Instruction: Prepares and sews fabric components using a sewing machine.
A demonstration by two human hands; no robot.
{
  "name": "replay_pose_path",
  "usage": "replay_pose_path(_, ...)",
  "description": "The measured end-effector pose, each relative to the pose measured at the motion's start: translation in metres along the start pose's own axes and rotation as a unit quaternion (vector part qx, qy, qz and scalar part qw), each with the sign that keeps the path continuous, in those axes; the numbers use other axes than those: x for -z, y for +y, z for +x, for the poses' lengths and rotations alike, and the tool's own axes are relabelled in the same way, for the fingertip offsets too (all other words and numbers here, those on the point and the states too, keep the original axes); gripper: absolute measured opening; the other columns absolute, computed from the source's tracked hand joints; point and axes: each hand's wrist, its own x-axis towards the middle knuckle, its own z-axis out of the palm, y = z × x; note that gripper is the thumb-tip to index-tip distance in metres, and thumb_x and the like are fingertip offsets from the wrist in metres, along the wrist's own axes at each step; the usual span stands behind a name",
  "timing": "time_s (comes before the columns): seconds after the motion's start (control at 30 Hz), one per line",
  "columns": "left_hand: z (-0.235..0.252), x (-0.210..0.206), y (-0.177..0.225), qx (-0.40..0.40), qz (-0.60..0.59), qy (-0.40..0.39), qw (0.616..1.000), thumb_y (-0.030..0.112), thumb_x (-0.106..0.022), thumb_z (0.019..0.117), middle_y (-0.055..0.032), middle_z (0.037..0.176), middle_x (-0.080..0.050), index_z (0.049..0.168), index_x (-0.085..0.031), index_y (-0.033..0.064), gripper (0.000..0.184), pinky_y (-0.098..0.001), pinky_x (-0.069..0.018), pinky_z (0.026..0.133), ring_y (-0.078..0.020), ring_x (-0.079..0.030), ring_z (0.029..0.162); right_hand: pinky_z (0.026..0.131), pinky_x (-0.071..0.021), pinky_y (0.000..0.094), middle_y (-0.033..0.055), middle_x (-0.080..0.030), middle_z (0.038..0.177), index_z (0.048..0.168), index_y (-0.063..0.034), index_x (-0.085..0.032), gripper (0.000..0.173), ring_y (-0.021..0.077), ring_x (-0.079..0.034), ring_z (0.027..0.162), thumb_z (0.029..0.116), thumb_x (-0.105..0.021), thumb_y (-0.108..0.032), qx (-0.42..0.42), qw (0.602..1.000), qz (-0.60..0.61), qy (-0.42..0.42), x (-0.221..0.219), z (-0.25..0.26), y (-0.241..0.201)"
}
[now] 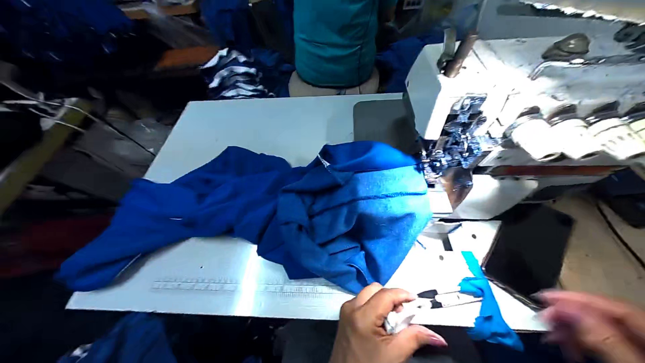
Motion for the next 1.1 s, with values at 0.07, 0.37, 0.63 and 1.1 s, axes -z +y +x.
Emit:
replay_pose_path(0.07,-0.004,-0.005,-0.003,-0.034,-0.010,-0.018,0.999,0.029,-0.090,0.0763,-0.0073,0.090,-0.073,0.102,-0.076,-0.0001,0.041,-0.0201,-0.0576,0.075,-0.0069,-0.068,0.083,0.077,-0.0641,0.0310,0.0086,-0.077,0.101,0.113,0.0066,-0.071,0.023,0.0116,-0.075,0.085,0.1007,-0.062,-0.010,-0.016,0.992,0.121,-0.035,-0.068,-0.005,-0.030)
replay_pose_path(0.37,-0.008,-0.009,-0.003,-0.119,0.013,-0.076,0.990,0.024,-0.081,0.0882,-0.0177,0.100,-0.067,0.111,-0.070,-0.0078,0.041,-0.0232,-0.0549,0.087,-0.0160,-0.065,0.095,0.076,-0.0621,0.0270,-0.0012,-0.074,0.096,0.108,-0.0030,-0.070,0.014,0.0073,-0.071,0.083,0.0945,-0.067,0.000,-0.082,0.946,0.313,0.035,-0.117,0.001,-0.028)
replay_pose_path(0.63,-0.011,-0.012,0.002,-0.111,0.143,-0.089,0.980,0.035,-0.074,0.0941,-0.0226,0.115,-0.068,0.119,-0.070,-0.0051,0.047,-0.0357,-0.0518,0.102,-0.0299,-0.065,0.113,0.080,-0.0634,0.0320,0.0015,-0.075,0.098,0.112,0.0018,-0.066,0.025,0.0114,-0.073,0.086,0.0887,-0.071,0.007,-0.086,0.947,0.301,0.073,-0.116,0.006,-0.029)
replay_pose_path(1.1,-0.003,0.009,0.007,-0.074,0.098,-0.052,0.991,0.017,-0.072,0.0934,-0.0082,0.091,-0.075,0.092,-0.078,0.0061,0.013,-0.0283,-0.0591,0.082,-0.0147,-0.072,0.090,0.082,-0.0615,0.0347,0.0079,-0.073,0.102,0.114,0.0006,-0.063,0.018,0.0160,-0.072,0.088,0.0990,-0.052,0.001,-0.153,0.847,0.509,0.010,-0.108,0.017,-0.042)
